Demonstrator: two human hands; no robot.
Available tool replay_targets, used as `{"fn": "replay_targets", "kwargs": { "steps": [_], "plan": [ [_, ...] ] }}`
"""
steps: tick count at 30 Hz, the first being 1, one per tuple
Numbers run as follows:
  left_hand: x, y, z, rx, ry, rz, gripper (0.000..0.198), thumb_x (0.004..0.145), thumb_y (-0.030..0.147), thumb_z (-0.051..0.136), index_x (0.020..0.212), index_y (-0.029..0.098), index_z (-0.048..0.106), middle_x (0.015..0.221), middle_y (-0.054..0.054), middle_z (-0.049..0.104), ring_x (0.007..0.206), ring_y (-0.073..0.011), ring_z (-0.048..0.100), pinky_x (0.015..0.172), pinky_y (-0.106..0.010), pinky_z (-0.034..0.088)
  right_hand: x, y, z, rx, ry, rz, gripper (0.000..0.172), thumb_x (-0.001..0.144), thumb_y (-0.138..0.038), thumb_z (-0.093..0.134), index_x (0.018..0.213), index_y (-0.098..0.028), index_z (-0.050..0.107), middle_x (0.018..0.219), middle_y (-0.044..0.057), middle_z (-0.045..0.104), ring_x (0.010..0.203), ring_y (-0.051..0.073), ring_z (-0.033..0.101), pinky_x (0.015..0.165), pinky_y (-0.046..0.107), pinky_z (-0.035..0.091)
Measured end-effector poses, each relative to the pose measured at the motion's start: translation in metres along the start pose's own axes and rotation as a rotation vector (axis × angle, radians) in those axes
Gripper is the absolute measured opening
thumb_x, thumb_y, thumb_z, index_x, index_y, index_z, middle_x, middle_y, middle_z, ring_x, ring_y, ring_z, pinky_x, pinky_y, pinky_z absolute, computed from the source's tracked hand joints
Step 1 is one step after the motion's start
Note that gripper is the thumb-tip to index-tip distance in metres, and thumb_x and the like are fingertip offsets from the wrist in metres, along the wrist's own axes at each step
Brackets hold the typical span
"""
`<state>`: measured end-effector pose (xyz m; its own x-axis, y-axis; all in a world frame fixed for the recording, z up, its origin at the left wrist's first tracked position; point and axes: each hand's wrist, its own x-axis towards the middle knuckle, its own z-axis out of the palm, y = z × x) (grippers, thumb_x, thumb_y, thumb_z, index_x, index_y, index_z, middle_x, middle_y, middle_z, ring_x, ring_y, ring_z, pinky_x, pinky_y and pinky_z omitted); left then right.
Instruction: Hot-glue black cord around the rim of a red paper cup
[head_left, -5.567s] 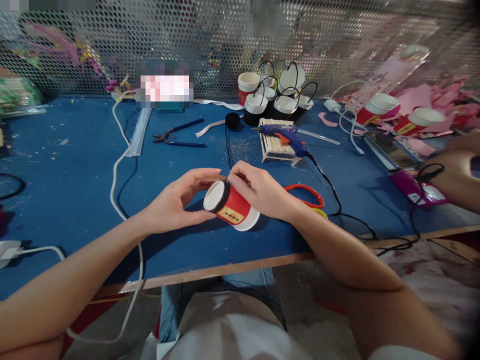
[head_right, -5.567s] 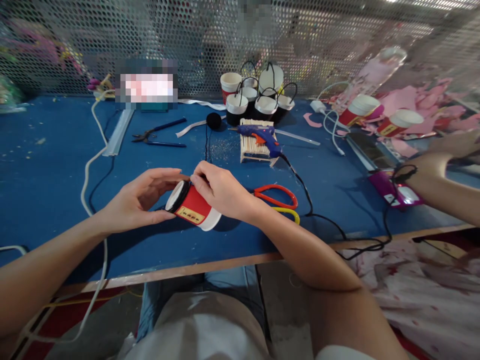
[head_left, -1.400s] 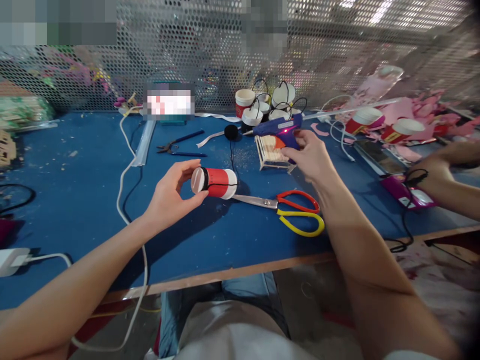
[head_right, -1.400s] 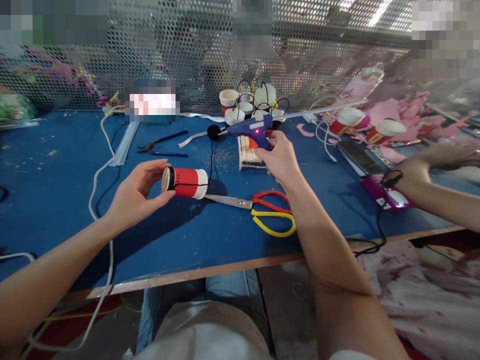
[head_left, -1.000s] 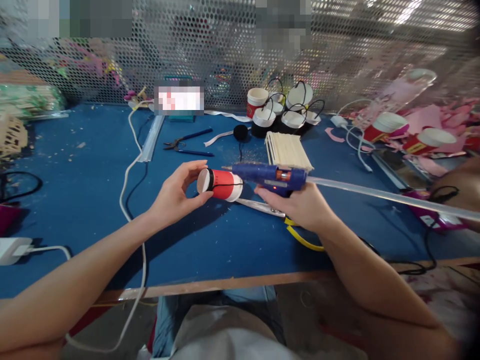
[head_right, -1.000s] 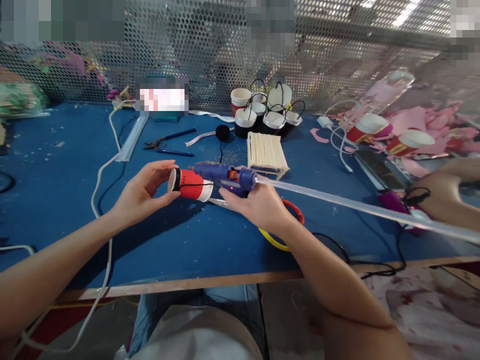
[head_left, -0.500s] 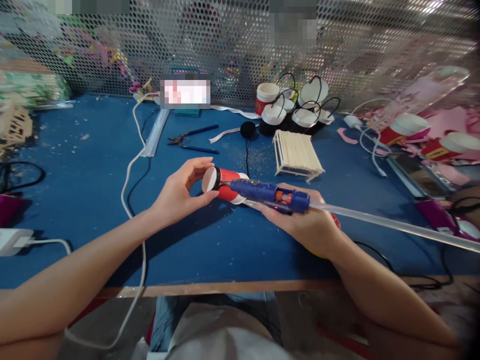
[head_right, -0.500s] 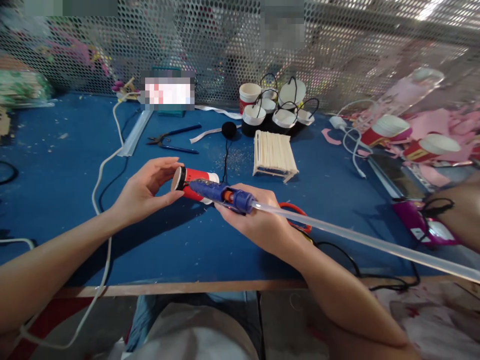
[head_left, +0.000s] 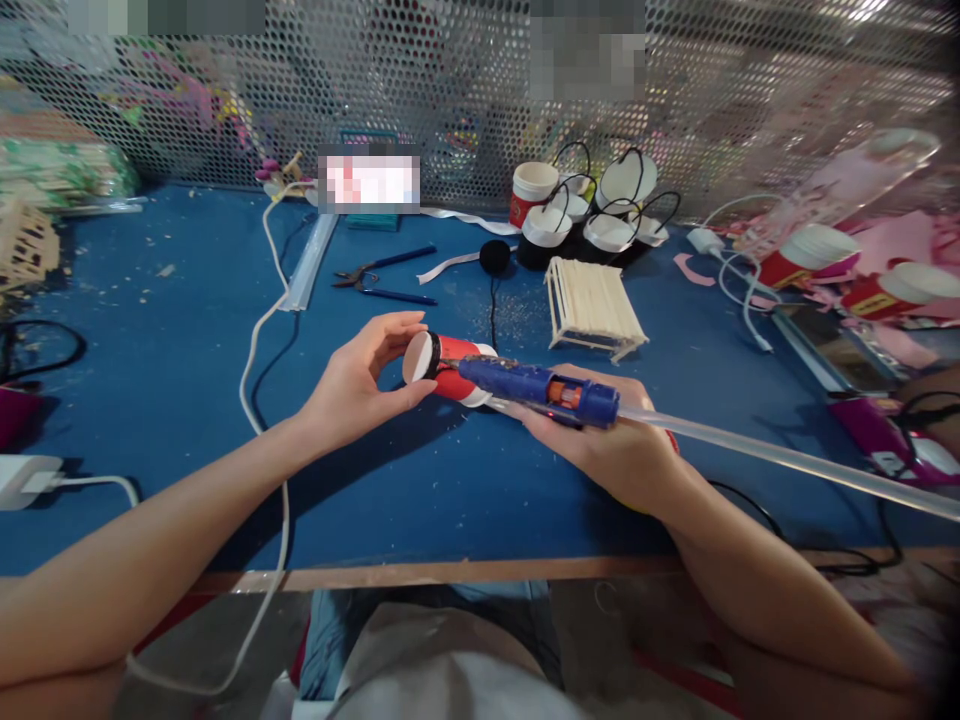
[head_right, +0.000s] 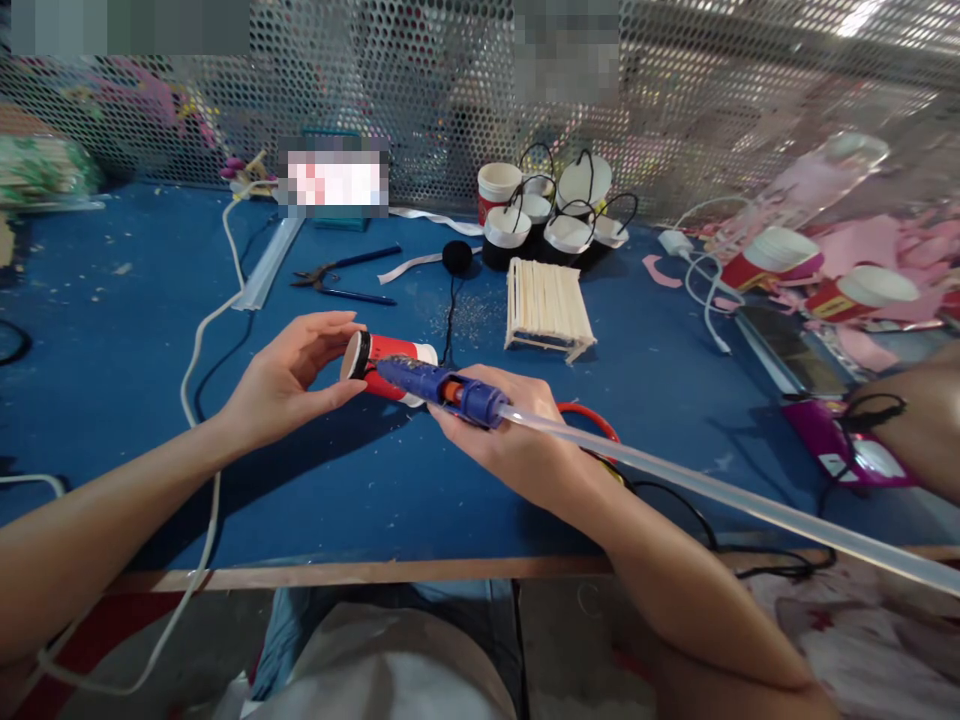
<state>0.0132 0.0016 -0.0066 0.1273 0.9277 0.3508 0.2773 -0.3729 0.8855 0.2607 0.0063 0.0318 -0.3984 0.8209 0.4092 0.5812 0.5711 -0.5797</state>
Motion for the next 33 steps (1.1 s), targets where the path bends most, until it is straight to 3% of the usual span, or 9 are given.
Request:
{"fn": "replay_targets", "kwargs": {
  "steps": [6,12,19,27,33],
  "plan": [
    [0.001,-0.002,-0.001,-0.023,-0.022,0.021,0.059,0.070,0.019,0.073,0.123,0.021,0.047,0.126,-0.011,0.055,0.116,-0.0247,0.057,0.103,-0.045,0.046,0.002,-0.001,-0.005,0.009,-0.107,-0.034,0.011,0.078,-0.030,0.060,0.072,-0.021,0.061,0.061,-0.002,0.059,0.051,0.011,0.049,0.050,0.024,0.041],
    [0.001,-0.003,-0.004,-0.041,-0.088,0.077,0.060,0.071,0.015,0.072,0.125,0.024,0.046,0.127,-0.010,0.054,0.121,-0.0249,0.054,0.108,-0.046,0.041,0.004,0.003,-0.005,-0.014,-0.059,0.032,0.020,0.077,-0.037,0.063,0.067,-0.021,0.057,0.056,-0.002,0.054,0.048,0.011,0.048,0.049,0.026,0.041],
    [0.001,0.001,-0.009,0.006,-0.124,0.112,0.060,0.072,0.013,0.071,0.127,0.025,0.047,0.128,-0.010,0.054,0.121,-0.0235,0.053,0.108,-0.043,0.041,0.007,-0.011,-0.017,-0.055,-0.174,0.032,0.012,0.078,-0.029,0.059,0.070,-0.022,0.064,0.056,0.000,0.058,0.049,0.013,0.052,0.047,0.025,0.040],
    [0.002,0.000,-0.011,-0.021,-0.194,0.137,0.066,0.072,0.012,0.070,0.130,0.027,0.044,0.132,-0.010,0.052,0.124,-0.0263,0.051,0.111,-0.047,0.037,0.009,-0.002,-0.013,-0.081,-0.118,0.063,0.015,0.078,-0.034,0.061,0.070,-0.021,0.065,0.056,0.001,0.060,0.050,0.014,0.053,0.050,0.026,0.042],
    [0.002,0.003,-0.014,0.112,-0.181,0.174,0.062,0.072,0.013,0.071,0.128,0.028,0.049,0.133,-0.010,0.051,0.125,-0.0268,0.049,0.110,-0.046,0.038,0.008,-0.003,-0.020,-0.083,-0.185,0.002,0.014,0.077,-0.032,0.061,0.069,-0.023,0.066,0.050,-0.001,0.054,0.045,0.012,0.046,0.049,0.026,0.041]
  ]
}}
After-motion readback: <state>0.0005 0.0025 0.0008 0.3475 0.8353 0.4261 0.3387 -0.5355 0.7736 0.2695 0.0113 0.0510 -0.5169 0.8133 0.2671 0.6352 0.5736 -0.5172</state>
